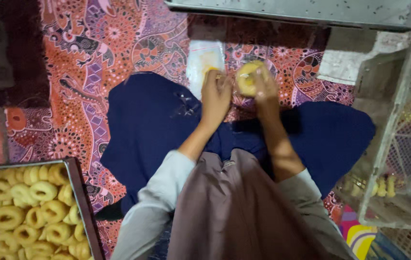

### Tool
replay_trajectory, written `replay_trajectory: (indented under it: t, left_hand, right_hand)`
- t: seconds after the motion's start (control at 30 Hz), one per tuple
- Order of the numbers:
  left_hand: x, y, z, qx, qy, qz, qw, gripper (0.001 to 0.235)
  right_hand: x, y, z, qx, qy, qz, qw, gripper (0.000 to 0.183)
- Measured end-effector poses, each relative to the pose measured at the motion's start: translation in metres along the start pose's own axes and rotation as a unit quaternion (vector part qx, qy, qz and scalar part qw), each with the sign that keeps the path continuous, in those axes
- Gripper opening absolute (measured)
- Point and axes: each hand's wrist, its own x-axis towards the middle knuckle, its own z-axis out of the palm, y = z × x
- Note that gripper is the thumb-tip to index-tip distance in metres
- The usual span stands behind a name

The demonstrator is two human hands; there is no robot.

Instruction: The person sits on the floor and repeatedly picks donuts from a metal tray, places them into small clear plastic bags, and sets the filled bags into a nearby crate. The process is repeated for multiple donuts.

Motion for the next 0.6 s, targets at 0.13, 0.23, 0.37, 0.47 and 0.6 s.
replay_trajectory:
  t: [0.13, 0.23, 0.37, 0.47, 0.6]
  left_hand:
    - [0.047, -0.054, 0.073, 0.091, -0.040, -0.024, 0.995, 0.032]
    - [0.034, -0.091, 0.088, 0.083, -0.039, -0.032, 0.995, 0.041]
    - [-0.004, -0.125, 0.094, 0.054, 0.025, -0.096, 0.994, 0.051]
    - [-0.010, -0.131, 0.096, 0.017, 0.044, -0.181, 0.982, 0.057]
    - [-0.003, -0.112, 0.093, -0.238, -0.021, -0.274, 0.932, 0.059]
  right_hand:
    - [0.023, 0.020, -0.014, -0.250, 0.089, 0.014, 0.964, 0.034]
    - [0.030, 0.011, -0.017, -0.136, 0.064, 0.022, 0.988, 0.039]
    - [0.035, 0.008, -0.031, -0.179, -0.047, -0.101, 0.978, 0.051]
    - [0.060, 0.019, -0.032, -0.158, -0.192, -0.009, 0.969, 0.049]
    - [0.062, 0.035, -0.032, 0.036, -0.235, 0.113, 0.965, 0.040]
